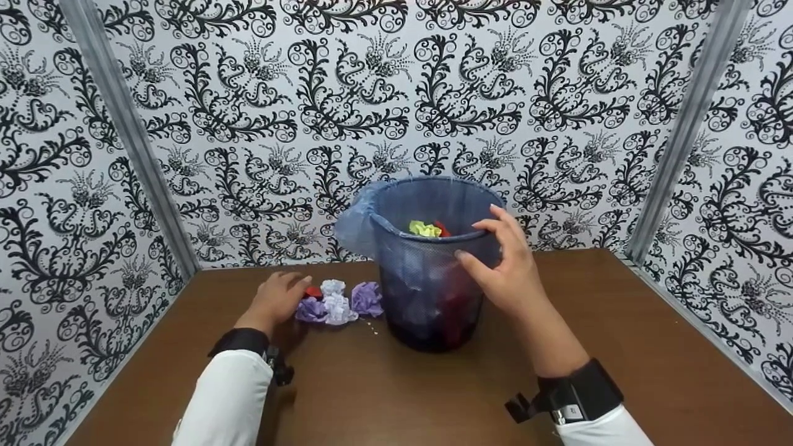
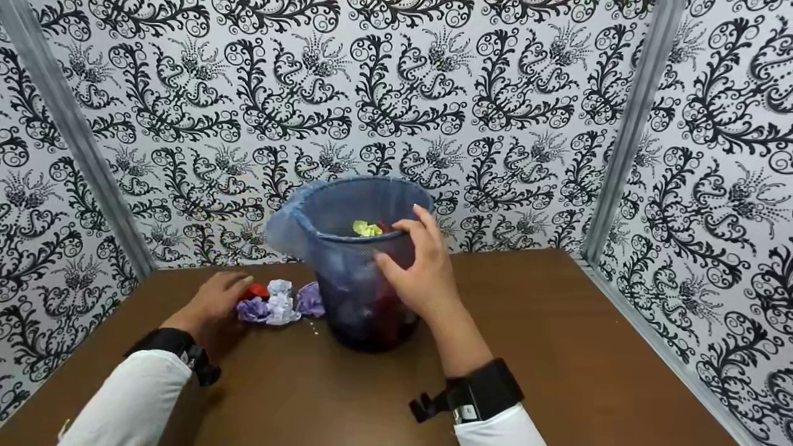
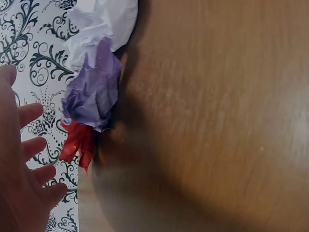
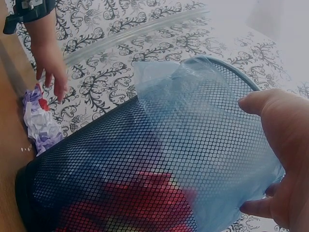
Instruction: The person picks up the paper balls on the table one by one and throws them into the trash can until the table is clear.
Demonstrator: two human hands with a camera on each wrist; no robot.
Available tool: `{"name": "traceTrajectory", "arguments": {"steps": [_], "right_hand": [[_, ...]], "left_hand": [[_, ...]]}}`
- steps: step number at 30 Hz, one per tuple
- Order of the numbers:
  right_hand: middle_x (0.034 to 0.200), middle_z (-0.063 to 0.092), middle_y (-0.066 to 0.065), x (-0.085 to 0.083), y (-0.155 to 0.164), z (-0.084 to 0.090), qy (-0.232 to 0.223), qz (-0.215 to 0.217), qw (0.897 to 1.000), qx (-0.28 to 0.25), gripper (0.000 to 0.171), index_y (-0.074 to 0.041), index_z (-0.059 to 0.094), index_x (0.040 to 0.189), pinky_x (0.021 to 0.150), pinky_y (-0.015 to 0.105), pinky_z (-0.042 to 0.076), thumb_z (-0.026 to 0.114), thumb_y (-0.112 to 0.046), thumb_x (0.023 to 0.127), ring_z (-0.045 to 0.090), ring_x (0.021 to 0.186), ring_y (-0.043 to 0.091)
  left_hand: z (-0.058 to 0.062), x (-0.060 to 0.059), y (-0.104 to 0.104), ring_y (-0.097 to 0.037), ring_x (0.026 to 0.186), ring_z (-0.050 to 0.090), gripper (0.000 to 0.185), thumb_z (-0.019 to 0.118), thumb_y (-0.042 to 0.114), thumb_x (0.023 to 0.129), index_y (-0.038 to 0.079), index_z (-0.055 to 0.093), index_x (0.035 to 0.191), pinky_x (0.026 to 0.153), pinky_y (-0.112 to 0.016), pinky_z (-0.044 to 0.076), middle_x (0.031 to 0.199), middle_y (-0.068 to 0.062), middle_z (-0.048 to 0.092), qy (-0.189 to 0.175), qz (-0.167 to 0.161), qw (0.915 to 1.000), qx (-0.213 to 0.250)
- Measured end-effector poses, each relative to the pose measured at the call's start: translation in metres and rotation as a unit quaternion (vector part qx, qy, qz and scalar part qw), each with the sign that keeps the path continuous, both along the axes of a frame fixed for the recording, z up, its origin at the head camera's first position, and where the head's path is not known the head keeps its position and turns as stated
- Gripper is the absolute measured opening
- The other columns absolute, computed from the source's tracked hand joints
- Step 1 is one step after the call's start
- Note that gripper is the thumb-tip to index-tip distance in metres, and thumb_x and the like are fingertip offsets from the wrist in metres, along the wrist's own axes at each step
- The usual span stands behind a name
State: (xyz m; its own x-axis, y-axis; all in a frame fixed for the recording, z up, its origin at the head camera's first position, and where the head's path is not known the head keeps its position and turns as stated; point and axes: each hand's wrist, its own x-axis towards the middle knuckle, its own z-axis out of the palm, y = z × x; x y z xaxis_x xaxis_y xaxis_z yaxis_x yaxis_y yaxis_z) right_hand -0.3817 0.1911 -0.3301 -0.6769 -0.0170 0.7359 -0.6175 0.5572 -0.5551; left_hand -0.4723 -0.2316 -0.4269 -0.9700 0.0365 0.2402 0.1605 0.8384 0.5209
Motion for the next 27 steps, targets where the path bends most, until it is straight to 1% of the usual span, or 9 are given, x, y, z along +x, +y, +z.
{"name": "traceTrajectory", "arguments": {"steps": [3,7,11,16,18,22,24,27], "right_hand": [[0.151,0.037,0.0,0.0,0.0,0.0,0.005,0.0,1.0,-0.003,0.046,-0.024,0.06,0.117,0.109,0.059,0.028,0.08,-0.036,0.077,0.033,0.14,0.03],[0.152,0.036,0.001,0.0,0.0,0.0,0.0,-0.001,1.0,-0.002,0.046,-0.026,0.06,0.117,0.108,0.062,0.028,0.08,-0.038,0.077,0.032,0.14,0.031],[0.152,0.036,0.003,-0.001,0.0,0.0,-0.006,-0.001,1.0,-0.002,0.046,-0.026,0.06,0.116,0.108,0.063,0.027,0.08,-0.038,0.077,0.031,0.141,0.031],[0.152,0.035,0.003,0.0,0.0,0.001,-0.011,0.0,1.0,0.001,0.046,-0.026,0.06,0.117,0.107,0.064,0.027,0.079,-0.039,0.077,0.031,0.141,0.033],[0.153,0.035,0.003,0.0,0.0,0.001,-0.014,-0.001,1.0,0.001,0.047,-0.026,0.059,0.117,0.107,0.065,0.027,0.079,-0.04,0.077,0.031,0.141,0.033],[0.153,0.034,0.001,0.002,-0.001,0.002,-0.02,-0.003,1.0,0.002,0.047,-0.028,0.059,0.117,0.106,0.066,0.026,0.079,-0.041,0.077,0.03,0.141,0.033],[0.153,0.034,0.0,0.002,0.0,0.002,-0.022,-0.003,1.0,0.002,0.047,-0.028,0.059,0.117,0.106,0.066,0.027,0.079,-0.041,0.077,0.03,0.141,0.033],[0.153,0.035,0.001,0.002,0.0,0.002,-0.013,0.001,1.0,-0.002,0.046,-0.025,0.06,0.117,0.108,0.063,0.027,0.08,-0.038,0.077,0.031,0.141,0.032]], "left_hand": [[-0.004,-0.001,0.003,-0.055,0.132,0.031,0.063,0.037,0.055,0.099,0.008,0.052,0.138,0.109,-0.063,0.024,0.147,-0.029,0.035,-0.002,-0.008,0.9999,-0.014],[-0.009,-0.002,0.005,-0.056,0.135,0.025,0.073,0.032,0.064,0.097,0.009,0.048,0.142,0.11,-0.065,0.02,0.152,-0.029,0.028,-0.028,-0.015,0.9991,-0.029],[-0.011,0.001,0.008,-0.056,0.136,0.025,0.075,0.031,0.066,0.096,0.008,0.051,0.14,0.11,-0.066,0.019,0.152,-0.028,0.029,-0.049,-0.018,0.9976,-0.045],[-0.01,0.006,0.009,-0.054,0.135,0.027,0.076,0.033,0.068,0.094,0.008,0.055,0.136,0.108,-0.066,0.023,0.15,-0.027,0.033,-0.068,-0.004,0.9968,-0.042],[-0.01,0.007,0.009,-0.053,0.133,0.03,0.077,0.034,0.069,0.093,0.008,0.056,0.135,0.107,-0.065,0.025,0.148,-0.027,0.035,-0.068,0.005,0.9969,-0.039],[-0.01,0.008,0.006,-0.054,0.13,0.034,0.085,0.03,0.073,0.091,0.004,0.052,0.136,0.106,-0.065,0.028,0.144,-0.03,0.038,-0.064,0.017,0.9969,-0.041],[-0.01,0.009,0.005,-0.054,0.131,0.033,0.089,0.027,0.075,0.091,0.003,0.049,0.139,0.106,-0.065,0.027,0.144,-0.031,0.037,-0.073,0.022,0.9961,-0.046],[-0.011,0.009,0.002,-0.054,0.13,0.035,0.091,0.026,0.076,0.09,0.003,0.047,0.141,0.106,-0.065,0.028,0.142,-0.032,0.041,-0.08,0.025,0.995,-0.054]]}}
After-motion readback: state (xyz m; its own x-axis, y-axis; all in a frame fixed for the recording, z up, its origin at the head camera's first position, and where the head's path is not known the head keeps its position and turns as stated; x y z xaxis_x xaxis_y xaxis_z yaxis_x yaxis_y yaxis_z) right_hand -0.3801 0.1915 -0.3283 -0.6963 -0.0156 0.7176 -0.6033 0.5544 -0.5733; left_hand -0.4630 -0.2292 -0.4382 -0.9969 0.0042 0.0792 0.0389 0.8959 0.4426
